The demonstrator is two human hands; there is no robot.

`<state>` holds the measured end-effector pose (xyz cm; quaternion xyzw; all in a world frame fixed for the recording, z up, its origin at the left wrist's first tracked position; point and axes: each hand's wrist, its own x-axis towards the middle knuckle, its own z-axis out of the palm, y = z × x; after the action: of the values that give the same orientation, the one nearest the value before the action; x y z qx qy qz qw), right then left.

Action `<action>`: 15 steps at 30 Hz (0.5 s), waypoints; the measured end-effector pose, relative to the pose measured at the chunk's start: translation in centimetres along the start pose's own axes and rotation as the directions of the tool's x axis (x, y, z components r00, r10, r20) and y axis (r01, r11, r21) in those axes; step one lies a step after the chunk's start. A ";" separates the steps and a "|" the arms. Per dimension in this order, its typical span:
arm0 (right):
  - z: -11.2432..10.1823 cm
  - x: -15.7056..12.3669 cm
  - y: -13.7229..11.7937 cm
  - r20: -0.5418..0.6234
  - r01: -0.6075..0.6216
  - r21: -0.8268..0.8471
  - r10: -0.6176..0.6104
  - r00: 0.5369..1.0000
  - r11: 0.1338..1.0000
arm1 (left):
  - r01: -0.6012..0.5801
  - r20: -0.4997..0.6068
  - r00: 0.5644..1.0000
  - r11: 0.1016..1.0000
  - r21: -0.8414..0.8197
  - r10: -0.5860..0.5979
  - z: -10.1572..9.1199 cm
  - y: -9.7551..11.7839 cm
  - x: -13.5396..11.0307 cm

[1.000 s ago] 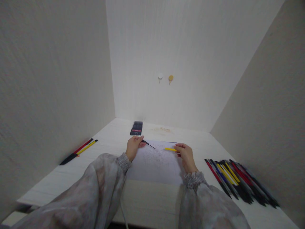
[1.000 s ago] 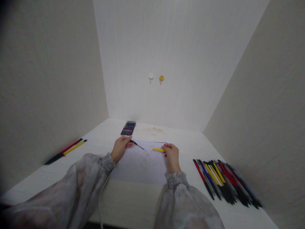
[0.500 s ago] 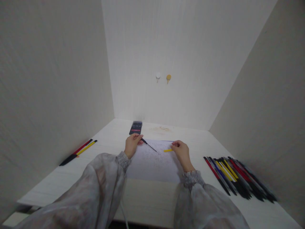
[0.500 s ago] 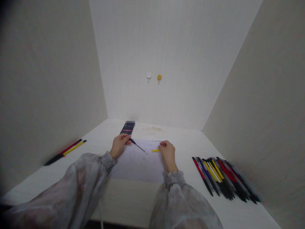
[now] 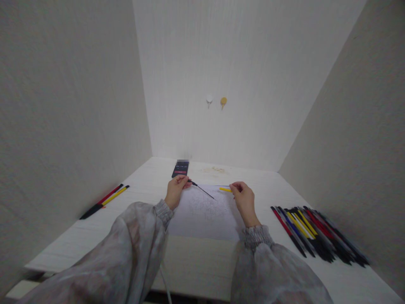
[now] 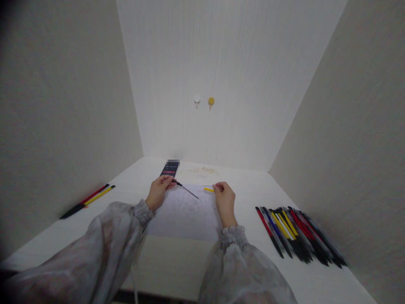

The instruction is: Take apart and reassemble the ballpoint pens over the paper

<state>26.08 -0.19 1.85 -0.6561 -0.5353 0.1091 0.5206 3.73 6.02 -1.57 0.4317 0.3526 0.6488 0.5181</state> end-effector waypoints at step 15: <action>0.2 0.5 2.0 0.199 0.083 -0.432 0.005 0.980 0.898 | -0.013 -0.104 0.994 0.991 0.132 0.027 -0.6 0.0 0.4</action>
<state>27.34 0.60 0.39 -0.7316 -0.6076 0.0393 0.3068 3.17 6.40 -1.67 0.4333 0.4169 0.6515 0.4626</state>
